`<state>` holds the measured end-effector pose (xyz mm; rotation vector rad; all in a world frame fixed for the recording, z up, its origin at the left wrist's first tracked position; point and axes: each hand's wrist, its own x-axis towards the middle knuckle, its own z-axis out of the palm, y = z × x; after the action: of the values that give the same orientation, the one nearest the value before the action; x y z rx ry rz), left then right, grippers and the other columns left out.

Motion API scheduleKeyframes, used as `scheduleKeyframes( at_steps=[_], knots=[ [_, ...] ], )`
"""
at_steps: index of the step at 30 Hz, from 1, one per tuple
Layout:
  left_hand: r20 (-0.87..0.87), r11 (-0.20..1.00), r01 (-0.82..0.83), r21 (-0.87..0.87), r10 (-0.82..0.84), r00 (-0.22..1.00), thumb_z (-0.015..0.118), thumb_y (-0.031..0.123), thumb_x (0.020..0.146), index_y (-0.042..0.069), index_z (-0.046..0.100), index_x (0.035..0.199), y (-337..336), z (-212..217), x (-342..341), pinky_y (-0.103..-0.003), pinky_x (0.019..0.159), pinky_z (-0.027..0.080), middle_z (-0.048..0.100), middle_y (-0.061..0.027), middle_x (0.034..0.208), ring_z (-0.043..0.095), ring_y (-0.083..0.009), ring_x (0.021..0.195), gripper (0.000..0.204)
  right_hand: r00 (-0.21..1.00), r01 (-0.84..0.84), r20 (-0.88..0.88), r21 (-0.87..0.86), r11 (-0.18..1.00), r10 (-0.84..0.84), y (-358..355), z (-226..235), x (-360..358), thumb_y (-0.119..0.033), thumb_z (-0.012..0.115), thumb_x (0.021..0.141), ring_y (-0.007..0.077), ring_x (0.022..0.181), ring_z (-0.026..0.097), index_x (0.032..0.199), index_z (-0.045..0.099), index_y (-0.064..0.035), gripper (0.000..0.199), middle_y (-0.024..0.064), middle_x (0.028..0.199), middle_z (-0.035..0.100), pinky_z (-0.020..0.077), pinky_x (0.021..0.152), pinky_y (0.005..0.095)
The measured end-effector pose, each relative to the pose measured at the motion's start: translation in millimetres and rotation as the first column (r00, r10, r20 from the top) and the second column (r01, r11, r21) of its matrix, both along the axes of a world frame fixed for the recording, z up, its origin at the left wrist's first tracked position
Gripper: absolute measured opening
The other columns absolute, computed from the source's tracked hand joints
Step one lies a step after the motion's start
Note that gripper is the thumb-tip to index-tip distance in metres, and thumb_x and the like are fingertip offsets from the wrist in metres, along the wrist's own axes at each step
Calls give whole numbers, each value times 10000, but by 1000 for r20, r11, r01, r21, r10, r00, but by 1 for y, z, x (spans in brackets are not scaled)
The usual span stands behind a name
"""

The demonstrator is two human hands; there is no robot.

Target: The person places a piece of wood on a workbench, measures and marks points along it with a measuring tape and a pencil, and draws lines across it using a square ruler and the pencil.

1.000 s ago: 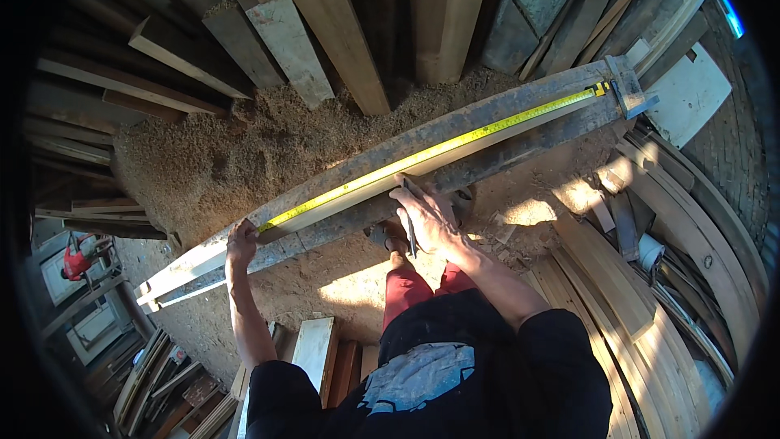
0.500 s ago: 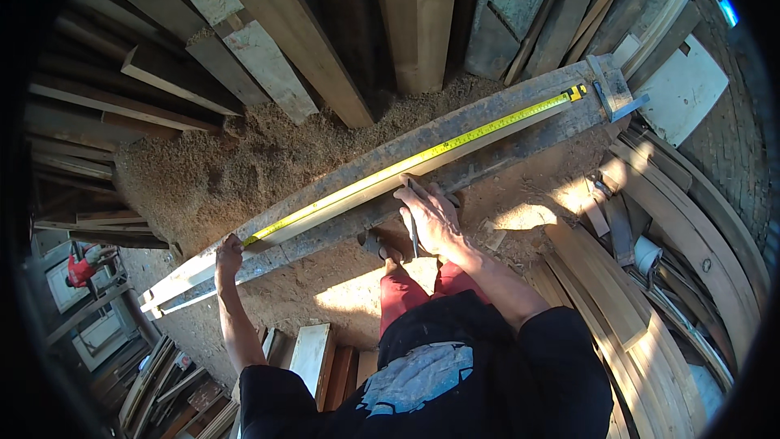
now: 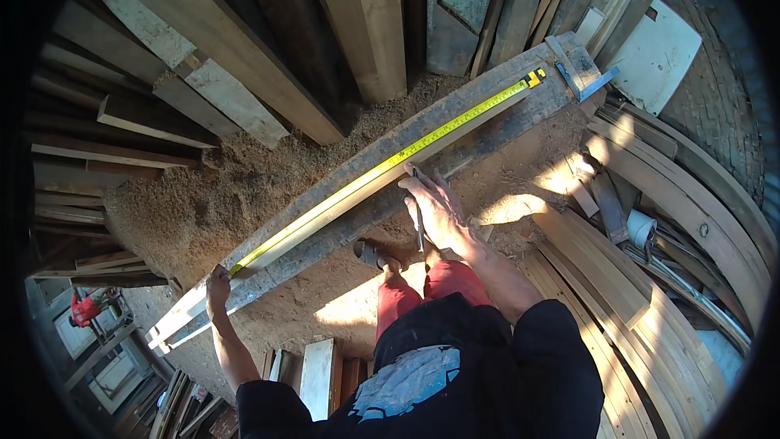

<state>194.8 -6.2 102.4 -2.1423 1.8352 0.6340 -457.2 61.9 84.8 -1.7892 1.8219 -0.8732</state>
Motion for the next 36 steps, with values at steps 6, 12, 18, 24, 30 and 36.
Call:
scheduleKeyframes(
  at_steps=[6,12,18,24,30,36],
  knots=[
    [6,1000,2,13,-2,1000,648,72,902,26,629,945,-1,6,-4,-485,754,516,696,-192,864,676,-385,830,66,938,206,-262,-107,973,-228,-54,36,-92,-190,736,904,371,1048,627,1152,733,-118,258,156,1222,724,424,972,487],
    [52,997,-63,46,61,997,617,55,902,26,618,951,-7,8,-20,-470,762,515,683,-193,870,672,-373,845,57,917,-38,-374,266,963,139,-93,22,-156,-274,778,887,302,1159,583,1087,750,-176,225,61,1104,707,331,1118,508],
    [62,1000,-24,10,24,998,621,46,902,28,608,936,-1,14,-10,-451,747,509,662,-181,841,649,-349,799,41,951,-37,-277,345,938,139,-98,7,-155,-279,761,906,308,1177,593,1040,712,-131,205,102,1081,703,315,1148,507],
    [49,1000,-19,14,18,999,655,55,914,27,608,935,-5,15,-25,-437,735,505,656,-164,820,641,-327,784,58,936,-9,-323,377,926,141,-96,9,-153,-255,747,917,317,1175,599,1040,692,-114,195,109,1043,691,332,1134,507],
    [45,999,-31,11,31,999,670,62,920,28,612,932,-5,18,-22,-437,729,503,651,-159,812,629,-317,769,68,936,-6,-330,342,940,126,-98,7,-151,-241,755,904,329,1163,601,1028,688,-108,194,123,1043,703,347,1115,505],
    [44,1000,-3,31,1,999,647,75,913,40,643,961,-4,13,-13,-463,771,530,705,-189,891,687,-373,847,59,927,-16,-348,328,945,137,-100,5,-148,-234,765,896,341,1152,602,1025,685,-107,197,139,1044,709,357,1099,497]
  ],
)
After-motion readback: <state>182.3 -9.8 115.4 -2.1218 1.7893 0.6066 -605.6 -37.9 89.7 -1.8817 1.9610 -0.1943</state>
